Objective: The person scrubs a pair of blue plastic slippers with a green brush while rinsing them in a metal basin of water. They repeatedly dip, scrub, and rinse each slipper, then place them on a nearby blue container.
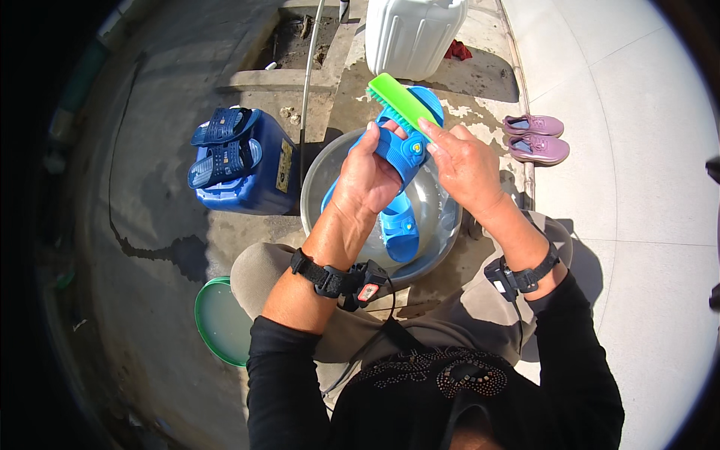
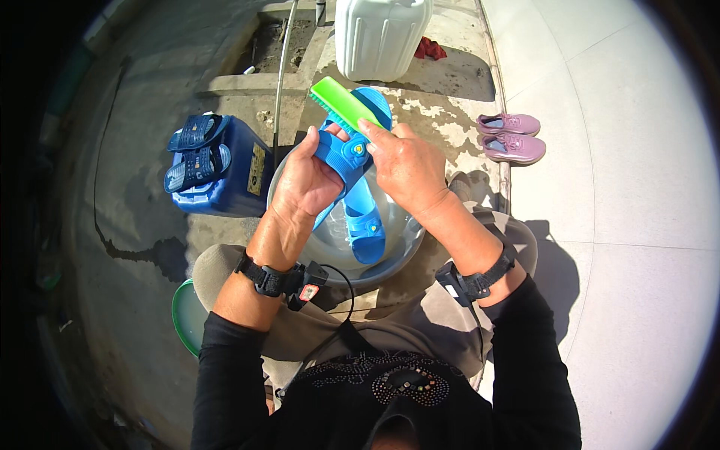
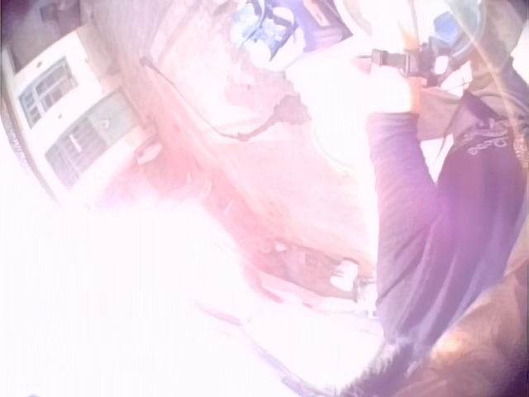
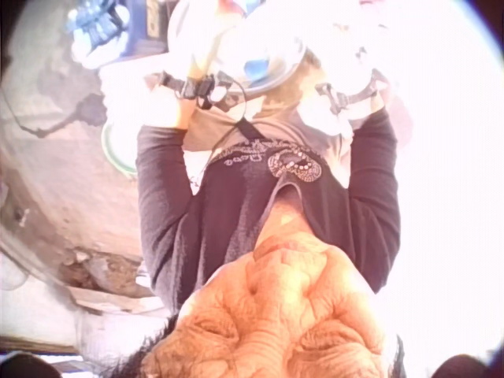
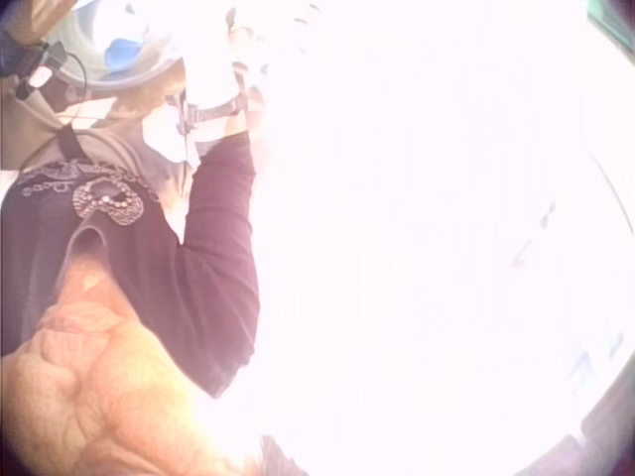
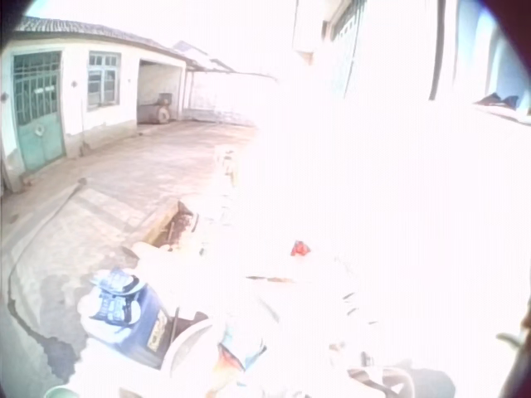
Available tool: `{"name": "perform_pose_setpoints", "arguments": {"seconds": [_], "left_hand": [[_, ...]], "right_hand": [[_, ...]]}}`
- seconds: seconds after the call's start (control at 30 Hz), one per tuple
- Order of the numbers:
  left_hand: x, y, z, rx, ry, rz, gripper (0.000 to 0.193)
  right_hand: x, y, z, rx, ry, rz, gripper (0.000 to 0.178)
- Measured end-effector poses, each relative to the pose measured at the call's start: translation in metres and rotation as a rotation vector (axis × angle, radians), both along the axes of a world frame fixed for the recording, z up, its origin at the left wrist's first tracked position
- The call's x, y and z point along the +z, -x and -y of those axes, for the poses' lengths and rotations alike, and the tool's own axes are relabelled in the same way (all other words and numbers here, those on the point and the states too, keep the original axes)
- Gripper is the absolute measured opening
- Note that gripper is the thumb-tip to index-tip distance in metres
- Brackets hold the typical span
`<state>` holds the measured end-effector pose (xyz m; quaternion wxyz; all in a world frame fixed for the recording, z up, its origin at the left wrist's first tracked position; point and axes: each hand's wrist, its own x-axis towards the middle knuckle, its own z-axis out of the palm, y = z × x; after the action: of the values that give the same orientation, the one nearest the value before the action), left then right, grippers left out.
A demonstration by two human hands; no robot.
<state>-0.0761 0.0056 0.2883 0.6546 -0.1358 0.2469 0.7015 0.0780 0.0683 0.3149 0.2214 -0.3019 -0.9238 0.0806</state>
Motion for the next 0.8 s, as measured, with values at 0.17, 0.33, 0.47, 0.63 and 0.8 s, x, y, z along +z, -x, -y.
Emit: {"name": "perform_pose_setpoints", "arguments": {"seconds": [0.17,0.33,0.47,0.63,0.8], "left_hand": [[0.007,0.005,0.001,0.198,-0.056,-0.155,0.036],[0.011,0.002,0.005,0.013,0.046,-0.053,0.042],[0.010,0.008,0.006,0.080,-0.034,-0.167,0.046],[0.002,0.003,0.007,0.061,-0.031,-0.143,0.043],[-0.001,0.004,0.008,-0.013,0.012,-0.077,0.044]], "right_hand": [[-0.003,-0.003,0.006,-0.017,-0.028,0.076,0.044],[-0.008,-0.001,0.000,-0.062,-0.142,0.004,0.041],[-0.005,0.000,0.005,0.022,-0.060,0.200,0.044],[-0.001,0.002,0.009,0.011,-0.096,0.153,0.040],[0.000,0.000,0.011,-0.090,-0.220,0.020,0.044]]}}
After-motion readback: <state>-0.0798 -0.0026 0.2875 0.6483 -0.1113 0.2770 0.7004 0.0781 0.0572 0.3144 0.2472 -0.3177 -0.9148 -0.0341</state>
